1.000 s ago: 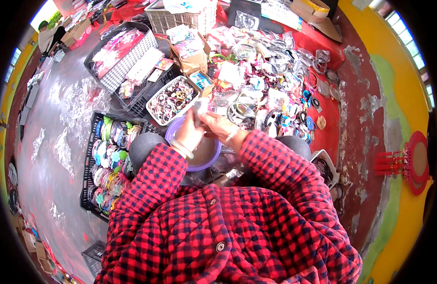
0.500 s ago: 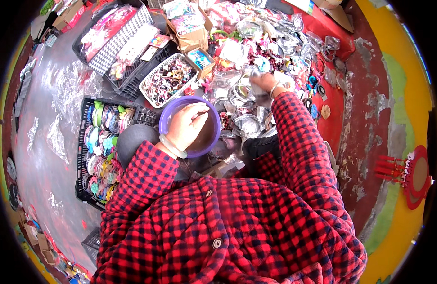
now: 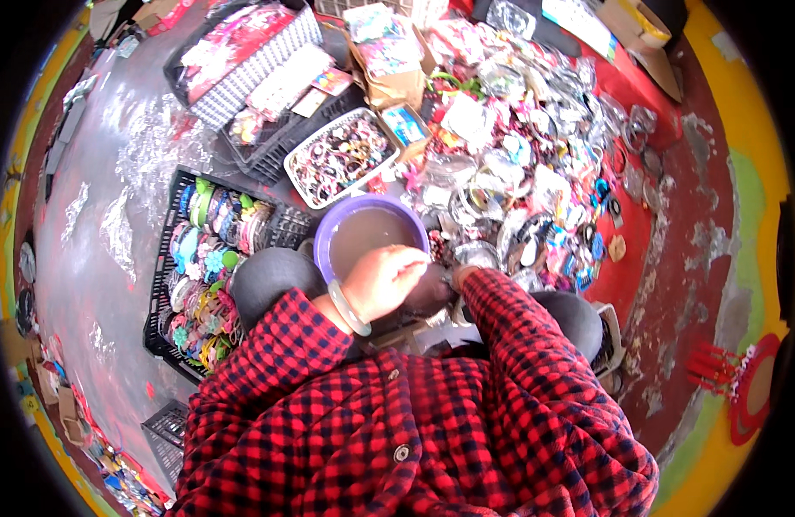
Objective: The person sits on the floor and repeatedly picks up small accessories from a pile, dips them into a purple bowl of water, and wipes them with a cloth. The person handles items from a black crate and a white tray, cleaning them one by one.
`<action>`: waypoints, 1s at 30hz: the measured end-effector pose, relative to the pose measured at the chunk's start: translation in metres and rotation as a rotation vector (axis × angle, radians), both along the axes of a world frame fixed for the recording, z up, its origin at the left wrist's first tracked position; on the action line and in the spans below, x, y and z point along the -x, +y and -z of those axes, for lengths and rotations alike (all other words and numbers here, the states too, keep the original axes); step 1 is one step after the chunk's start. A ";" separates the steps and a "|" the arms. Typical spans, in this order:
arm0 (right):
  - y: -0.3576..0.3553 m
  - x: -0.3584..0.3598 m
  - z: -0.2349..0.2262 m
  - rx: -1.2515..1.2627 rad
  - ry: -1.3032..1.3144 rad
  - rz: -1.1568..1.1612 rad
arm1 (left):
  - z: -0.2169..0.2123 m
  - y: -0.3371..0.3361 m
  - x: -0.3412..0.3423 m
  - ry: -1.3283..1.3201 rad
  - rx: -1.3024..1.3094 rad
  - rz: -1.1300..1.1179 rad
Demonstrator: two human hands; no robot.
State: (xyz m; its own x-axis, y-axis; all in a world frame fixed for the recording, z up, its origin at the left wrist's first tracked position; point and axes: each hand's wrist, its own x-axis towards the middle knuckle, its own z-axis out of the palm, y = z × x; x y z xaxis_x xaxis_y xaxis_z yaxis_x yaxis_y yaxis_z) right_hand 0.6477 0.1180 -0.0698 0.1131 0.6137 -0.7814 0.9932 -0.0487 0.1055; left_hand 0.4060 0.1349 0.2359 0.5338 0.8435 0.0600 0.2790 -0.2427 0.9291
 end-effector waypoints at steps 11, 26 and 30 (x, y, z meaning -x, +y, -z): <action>0.053 -0.051 -0.045 0.016 -0.116 -0.135 | 0.008 0.001 0.002 0.051 -0.097 0.002; 0.038 -0.002 -0.350 -0.417 1.770 0.672 | 0.011 0.015 0.025 -0.640 0.731 -0.167; 0.031 0.027 -0.347 -0.379 1.827 0.605 | -0.006 0.014 0.037 -1.042 0.765 -0.201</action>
